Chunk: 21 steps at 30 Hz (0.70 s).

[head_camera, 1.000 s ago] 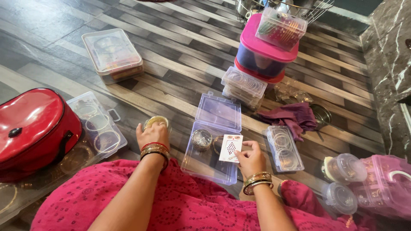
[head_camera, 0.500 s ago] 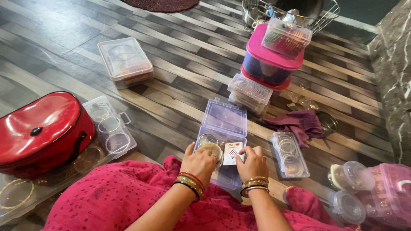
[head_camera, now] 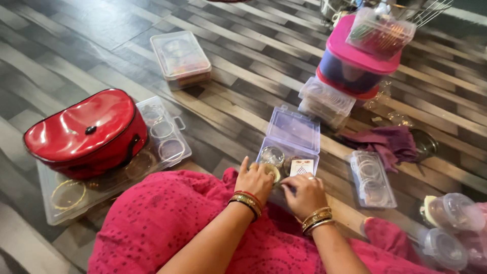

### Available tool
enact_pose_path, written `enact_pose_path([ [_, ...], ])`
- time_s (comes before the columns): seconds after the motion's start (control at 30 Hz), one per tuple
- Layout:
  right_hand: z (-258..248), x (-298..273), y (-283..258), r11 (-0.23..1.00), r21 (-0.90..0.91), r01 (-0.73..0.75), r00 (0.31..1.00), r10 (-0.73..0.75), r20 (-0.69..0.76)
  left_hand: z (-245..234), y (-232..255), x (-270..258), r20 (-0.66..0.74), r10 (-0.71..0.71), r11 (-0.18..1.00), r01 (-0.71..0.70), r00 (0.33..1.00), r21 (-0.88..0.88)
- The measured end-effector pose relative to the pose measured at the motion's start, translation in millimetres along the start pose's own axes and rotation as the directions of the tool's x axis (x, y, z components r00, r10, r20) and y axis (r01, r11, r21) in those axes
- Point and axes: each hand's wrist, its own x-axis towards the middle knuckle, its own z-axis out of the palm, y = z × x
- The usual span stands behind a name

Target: The person sits on the floor and organizes various bangles and jewelry into clear plastic containers. They open containers, remove bangles, inspect them, and place them into different compartments or containers.

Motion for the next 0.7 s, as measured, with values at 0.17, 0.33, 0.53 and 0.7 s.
enact_pose_path([
  [0.17, 19, -4, -9, 0.961, -0.160, 0.225, 0.961, -0.192, 0.198, -3, -13, -2, -0.063, -0.136, 0.989, 0.140, 0.989, 0.049],
  [0.33, 27, -7, 4, 0.938, -0.217, 0.270, 0.957, -0.238, 0.164, -7, -16, 0, -0.100, -0.165, 0.985, 0.170, 0.981, 0.044],
  [0.53, 7, -11, 7, 0.988, -0.104, 0.117, 0.946, -0.079, 0.315, -28, -11, -7, 0.093, -0.167, 0.982, 0.173, 0.982, -0.070],
  [0.7, -11, -11, 16, 0.980, 0.117, -0.159, 0.969, 0.131, 0.211, -40, -3, -4, 0.182, -0.234, 0.947, 0.266, 0.955, -0.179],
])
